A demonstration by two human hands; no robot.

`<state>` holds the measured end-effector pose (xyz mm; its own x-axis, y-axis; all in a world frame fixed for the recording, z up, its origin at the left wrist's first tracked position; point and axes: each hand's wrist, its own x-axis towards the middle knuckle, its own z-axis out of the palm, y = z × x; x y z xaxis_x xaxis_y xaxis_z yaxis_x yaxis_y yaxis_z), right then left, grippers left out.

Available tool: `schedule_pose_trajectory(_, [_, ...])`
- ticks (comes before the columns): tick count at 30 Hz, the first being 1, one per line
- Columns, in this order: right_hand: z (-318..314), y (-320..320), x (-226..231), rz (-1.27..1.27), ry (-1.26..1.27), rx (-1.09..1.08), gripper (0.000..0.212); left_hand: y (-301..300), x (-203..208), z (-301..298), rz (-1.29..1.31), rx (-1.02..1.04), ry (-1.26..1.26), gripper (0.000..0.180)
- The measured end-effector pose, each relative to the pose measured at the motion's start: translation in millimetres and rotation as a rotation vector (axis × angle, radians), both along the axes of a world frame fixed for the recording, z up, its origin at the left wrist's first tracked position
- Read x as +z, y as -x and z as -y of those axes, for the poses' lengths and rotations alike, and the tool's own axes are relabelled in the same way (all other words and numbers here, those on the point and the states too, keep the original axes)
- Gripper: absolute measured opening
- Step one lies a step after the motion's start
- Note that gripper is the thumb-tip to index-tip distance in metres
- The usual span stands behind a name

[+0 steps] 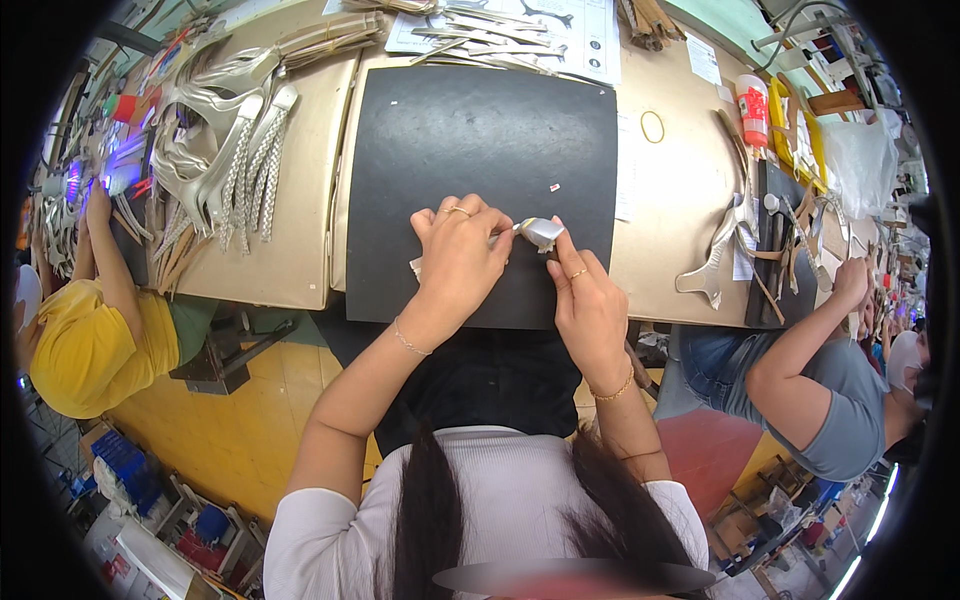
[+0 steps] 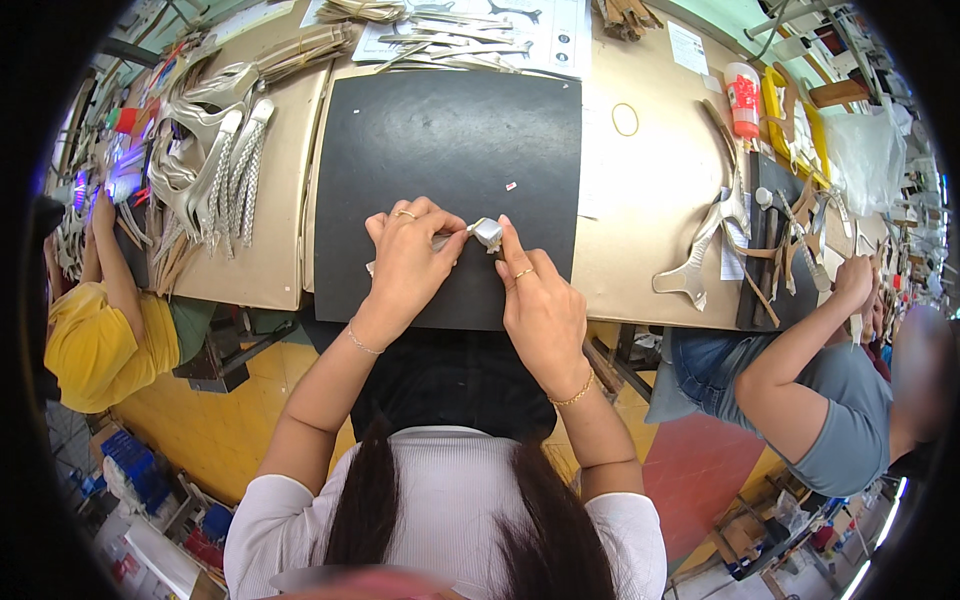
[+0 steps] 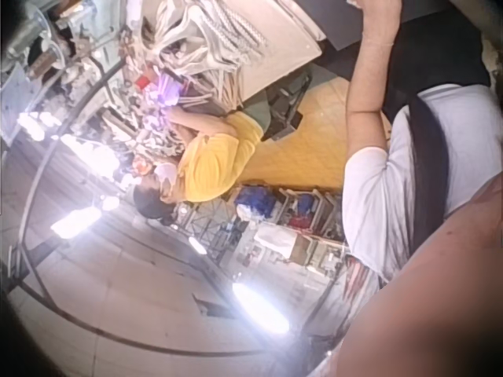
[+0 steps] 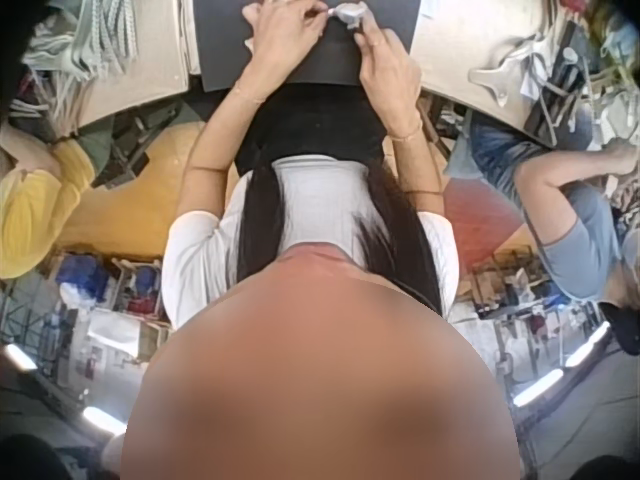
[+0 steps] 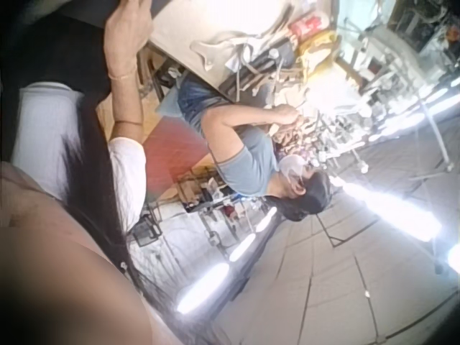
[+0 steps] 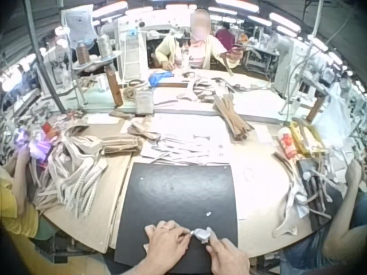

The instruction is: The person repeatedly inserts thin beige strips into a small white plastic fixture, then removes them and repeats the insertion. They occasionally gather and bundle the strips with a rubber band and place them on the table. The workspace contains many similar fixtures and strips.

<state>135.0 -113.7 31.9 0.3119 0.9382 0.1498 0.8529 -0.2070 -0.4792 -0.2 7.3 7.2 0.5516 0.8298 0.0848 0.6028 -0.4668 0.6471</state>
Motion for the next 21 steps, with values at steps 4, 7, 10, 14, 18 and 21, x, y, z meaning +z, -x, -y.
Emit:
schedule_pose_trajectory(4, [-1,0,1,0.000,0.013,-0.001,0.052,-1,2,0,0.001,-0.002,0.006,0.008])
schedule_pose_trajectory(7, [-2,1,2,0.018,0.028,-0.002,0.051,0,1,0,-0.001,-0.005,0.007,0.008])
schedule_pose_trajectory(10, [-2,3,3,0.029,0.048,-0.013,0.051,1,-2,1,0.003,-0.012,0.006,0.007])
schedule_pose_trajectory(14, [-3,6,6,0.063,0.080,-0.012,0.051,2,-5,4,0.033,-0.019,-0.082,0.006])
schedule_pose_trajectory(18, [-4,6,10,0.081,0.053,-0.019,0.053,2,-4,5,0.047,-0.035,-0.103,0.007])
schedule_pose_trajectory(21, [-4,6,12,0.088,0.070,-0.015,0.053,3,-4,5,0.049,-0.045,-0.115,0.007])
